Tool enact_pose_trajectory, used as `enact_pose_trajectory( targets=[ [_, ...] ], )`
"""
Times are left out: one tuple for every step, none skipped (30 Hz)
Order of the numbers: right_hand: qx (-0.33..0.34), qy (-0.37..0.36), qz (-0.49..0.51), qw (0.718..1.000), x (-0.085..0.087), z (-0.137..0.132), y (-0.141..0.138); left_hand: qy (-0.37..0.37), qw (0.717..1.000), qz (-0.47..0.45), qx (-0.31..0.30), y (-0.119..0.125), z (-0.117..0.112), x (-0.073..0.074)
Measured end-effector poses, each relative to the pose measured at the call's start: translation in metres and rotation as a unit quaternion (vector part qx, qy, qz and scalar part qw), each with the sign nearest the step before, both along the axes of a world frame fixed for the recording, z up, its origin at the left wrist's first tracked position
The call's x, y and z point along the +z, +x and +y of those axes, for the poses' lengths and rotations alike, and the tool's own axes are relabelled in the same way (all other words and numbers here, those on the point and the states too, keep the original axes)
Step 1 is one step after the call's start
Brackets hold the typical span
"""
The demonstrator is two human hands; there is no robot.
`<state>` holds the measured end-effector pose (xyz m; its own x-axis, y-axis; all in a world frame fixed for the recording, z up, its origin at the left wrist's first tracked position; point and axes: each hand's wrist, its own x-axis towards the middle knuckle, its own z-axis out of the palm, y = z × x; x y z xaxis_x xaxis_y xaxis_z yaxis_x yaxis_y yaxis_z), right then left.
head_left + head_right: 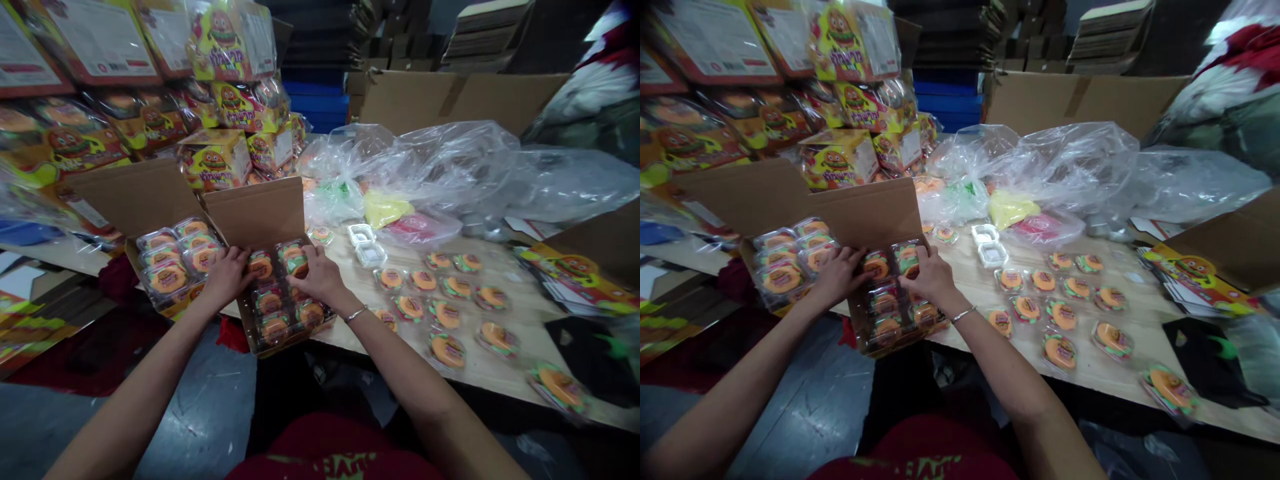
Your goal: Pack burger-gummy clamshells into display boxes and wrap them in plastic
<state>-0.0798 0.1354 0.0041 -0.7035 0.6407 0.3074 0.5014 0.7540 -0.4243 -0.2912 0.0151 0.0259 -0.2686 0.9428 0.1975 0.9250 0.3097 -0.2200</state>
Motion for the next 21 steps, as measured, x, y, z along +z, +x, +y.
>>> enact_pose_trajectory(
  targets=[
    [0.010,0.006,-0.021,1.000,0.001,0.000,0.002,0.003,1.000,-0.008,0.005,0.000,0.000,-0.001],
    [0.020,0.012,-0.036,0.999,0.002,-0.001,0.003,0.005,1.000,-0.016,0.007,0.000,0.000,-0.001],
    [0.027,0.018,-0.042,0.999,0.001,-0.001,0.005,0.006,1.000,-0.022,0.007,-0.001,0.000,-0.001],
    [0.029,0.021,-0.042,0.999,0.000,0.000,0.007,0.007,1.000,-0.026,0.007,-0.001,0.000,-0.001],
    [0.028,0.020,-0.037,0.999,-0.002,0.000,0.009,0.010,1.000,-0.026,0.006,-0.002,0.000,-0.001],
    [0.032,0.018,-0.032,0.999,-0.004,0.001,0.011,0.013,1.000,-0.025,0.005,-0.002,0.000,-0.002],
    [0.040,0.017,-0.028,0.999,-0.006,0.002,0.012,0.016,1.000,-0.024,0.004,-0.002,-0.001,-0.002],
    [0.051,0.016,-0.026,0.998,-0.007,0.004,0.013,0.019,1.000,-0.023,0.004,0.000,-0.001,-0.003],
    [0.064,0.016,-0.025,0.998,-0.009,0.005,0.014,0.026,0.999,-0.024,0.007,0.002,-0.002,-0.005],
    [0.078,0.017,-0.020,0.997,-0.011,0.006,0.014,0.039,0.999,-0.025,0.010,0.007,-0.003,-0.007],
    [0.093,0.019,-0.010,0.995,-0.013,0.007,0.015,0.059,0.998,-0.026,0.009,0.013,-0.004,-0.010],
    [0.108,0.022,0.007,0.994,-0.015,0.008,0.016,0.083,0.996,-0.027,0.002,0.021,-0.006,-0.013],
    [0.122,0.023,0.033,0.992,-0.016,0.008,0.018,0.102,0.994,-0.028,-0.018,0.030,-0.007,-0.016],
    [0.131,0.023,0.068,0.989,-0.018,0.008,0.022,0.110,0.992,-0.033,-0.052,0.039,-0.008,-0.018],
    [0.133,0.022,0.108,0.985,-0.018,0.008,0.029,0.105,0.989,-0.043,-0.093,0.047,-0.009,-0.021],
    [0.127,0.020,0.149,0.980,-0.018,0.008,0.039,0.093,0.985,-0.057,-0.133,0.055,-0.010,-0.021],
    [0.112,0.019,0.185,0.976,-0.017,0.009,0.052,0.078,0.981,-0.073,-0.163,0.062,-0.011,-0.021],
    [0.090,0.017,0.214,0.972,-0.016,0.010,0.068,0.073,0.977,-0.088,-0.182,0.068,-0.013,-0.019],
    [0.061,0.016,0.235,0.970,-0.015,0.012,0.088,0.083,0.973,-0.101,-0.192,0.073,-0.013,-0.016],
    [0.027,0.013,0.248,0.968,-0.013,0.014,0.110,0.106,0.968,-0.113,-0.199,0.080,-0.014,-0.012],
    [-0.014,0.006,0.257,0.966,-0.013,0.017,0.134,0.136,0.960,-0.128,-0.209,0.089,-0.014,-0.009]
  ],
)
